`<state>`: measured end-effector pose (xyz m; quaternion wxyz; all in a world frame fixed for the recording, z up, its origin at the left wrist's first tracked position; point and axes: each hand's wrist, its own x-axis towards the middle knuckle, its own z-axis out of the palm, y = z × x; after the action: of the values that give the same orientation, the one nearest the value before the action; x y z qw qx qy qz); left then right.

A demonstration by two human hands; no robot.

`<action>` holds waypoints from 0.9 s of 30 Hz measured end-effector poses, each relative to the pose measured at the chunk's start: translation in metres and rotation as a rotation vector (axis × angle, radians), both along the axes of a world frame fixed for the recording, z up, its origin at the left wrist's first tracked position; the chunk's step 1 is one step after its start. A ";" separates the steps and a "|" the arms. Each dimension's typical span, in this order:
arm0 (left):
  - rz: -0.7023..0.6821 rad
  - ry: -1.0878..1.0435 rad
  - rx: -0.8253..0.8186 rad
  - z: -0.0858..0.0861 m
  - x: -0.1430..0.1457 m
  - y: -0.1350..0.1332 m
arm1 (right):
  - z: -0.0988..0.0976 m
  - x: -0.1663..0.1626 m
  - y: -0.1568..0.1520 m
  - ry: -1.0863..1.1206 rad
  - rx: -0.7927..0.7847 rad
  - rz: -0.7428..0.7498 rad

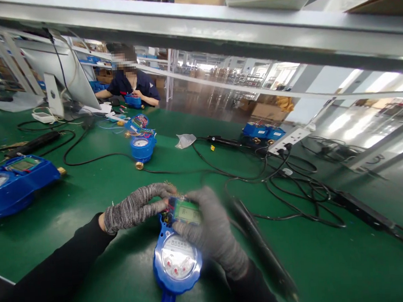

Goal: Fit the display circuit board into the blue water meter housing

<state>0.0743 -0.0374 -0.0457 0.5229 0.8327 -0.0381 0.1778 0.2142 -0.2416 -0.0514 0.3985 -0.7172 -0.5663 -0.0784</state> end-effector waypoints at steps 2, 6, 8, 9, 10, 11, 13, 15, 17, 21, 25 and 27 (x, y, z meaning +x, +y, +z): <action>-0.013 -0.010 -0.001 0.000 -0.001 0.001 | 0.000 0.000 0.000 0.024 -0.004 0.002; 0.003 -0.020 0.064 -0.001 0.000 0.000 | -0.003 0.000 -0.001 0.063 -0.022 0.010; 0.029 -0.015 0.090 -0.001 0.002 -0.002 | -0.004 0.001 -0.001 0.071 -0.020 0.007; 0.047 -0.013 0.104 0.000 0.003 -0.004 | -0.004 0.001 -0.001 0.071 -0.016 0.007; 0.069 -0.017 0.124 0.001 0.003 -0.005 | -0.003 0.001 -0.001 0.070 -0.013 0.007; 0.092 -0.023 0.151 0.002 0.003 -0.007 | -0.003 0.001 -0.001 0.069 -0.011 0.010; 0.130 -0.045 0.215 0.005 0.003 -0.010 | -0.002 0.001 -0.001 0.066 -0.009 0.014; 0.144 -0.070 0.250 0.006 0.001 -0.012 | -0.001 0.001 0.000 0.077 -0.015 0.012; 0.129 -0.077 0.240 0.005 0.000 -0.012 | -0.002 0.001 0.000 0.104 -0.028 0.009; 0.095 -0.073 0.126 -0.001 -0.001 -0.010 | -0.003 0.002 0.000 0.151 -0.043 0.006; 0.154 -0.134 0.085 -0.005 0.001 -0.014 | 0.000 0.000 0.000 0.194 -0.057 0.013; 0.227 -0.156 0.106 -0.006 0.001 -0.018 | 0.001 -0.001 0.000 0.201 -0.058 0.011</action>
<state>0.0752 -0.0556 -0.0514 0.4503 0.8418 0.0066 0.2977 0.2129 -0.2413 -0.0507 0.4330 -0.7293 -0.5296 0.0126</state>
